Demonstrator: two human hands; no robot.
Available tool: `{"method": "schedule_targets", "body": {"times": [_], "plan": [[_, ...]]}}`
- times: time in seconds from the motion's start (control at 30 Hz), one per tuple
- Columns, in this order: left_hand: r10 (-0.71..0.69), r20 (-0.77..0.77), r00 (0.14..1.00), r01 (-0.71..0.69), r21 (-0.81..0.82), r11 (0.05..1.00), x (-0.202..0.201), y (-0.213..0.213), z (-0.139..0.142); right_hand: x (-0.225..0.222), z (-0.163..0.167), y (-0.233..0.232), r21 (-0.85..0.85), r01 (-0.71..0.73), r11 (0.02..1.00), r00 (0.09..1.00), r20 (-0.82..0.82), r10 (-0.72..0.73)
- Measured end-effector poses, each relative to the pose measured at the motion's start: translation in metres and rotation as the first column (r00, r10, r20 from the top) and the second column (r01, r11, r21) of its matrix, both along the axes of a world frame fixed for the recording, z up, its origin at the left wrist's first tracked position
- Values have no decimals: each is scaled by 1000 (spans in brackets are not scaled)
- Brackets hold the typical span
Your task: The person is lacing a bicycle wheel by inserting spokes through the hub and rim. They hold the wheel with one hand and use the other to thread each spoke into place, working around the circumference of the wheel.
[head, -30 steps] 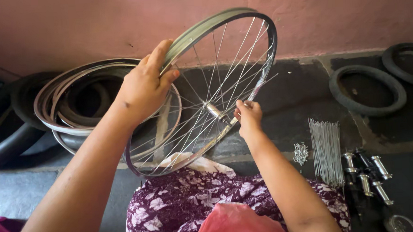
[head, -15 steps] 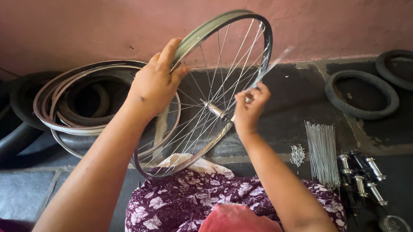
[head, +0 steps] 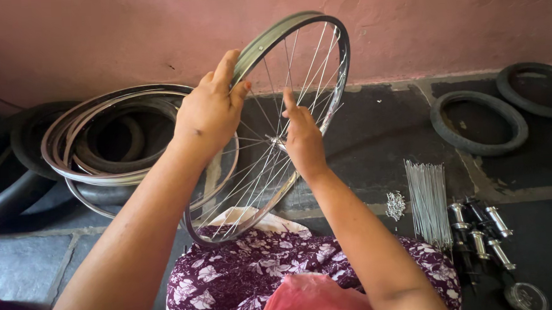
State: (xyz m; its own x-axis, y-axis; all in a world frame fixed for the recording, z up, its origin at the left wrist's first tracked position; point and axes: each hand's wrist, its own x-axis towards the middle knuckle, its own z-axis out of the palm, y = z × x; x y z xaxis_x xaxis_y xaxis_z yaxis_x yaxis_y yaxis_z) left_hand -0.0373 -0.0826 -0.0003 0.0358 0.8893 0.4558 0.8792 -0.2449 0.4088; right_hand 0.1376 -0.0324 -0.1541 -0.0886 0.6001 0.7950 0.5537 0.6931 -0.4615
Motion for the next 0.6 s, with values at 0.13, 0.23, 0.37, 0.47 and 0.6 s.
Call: {"method": "schedule_targets", "body": {"times": [0.13,0.23,0.37,0.47,0.6], "plan": [[-8,-8,1000,8,5,1000,8,-3,0,-1,-4,7,-10,-9,1000,999,37,9],[-37,-2,999,37,-14,999,9,-5,-1,2,-7,17,12,40,999,999,-2,-40],[-7,0,1000,7,-6,1000,6,-4,-2,14,-12,32,83,193,978,980,33,-197],[-14,8,1000,14,-1,1000,1,-4,-3,19,-17,42,-77,377,923,911,211,-355],[4,10,1000,-4,-30,1000,-2,-8,-7,15,-22,52,-262,206,943,978,12,-210]]}}
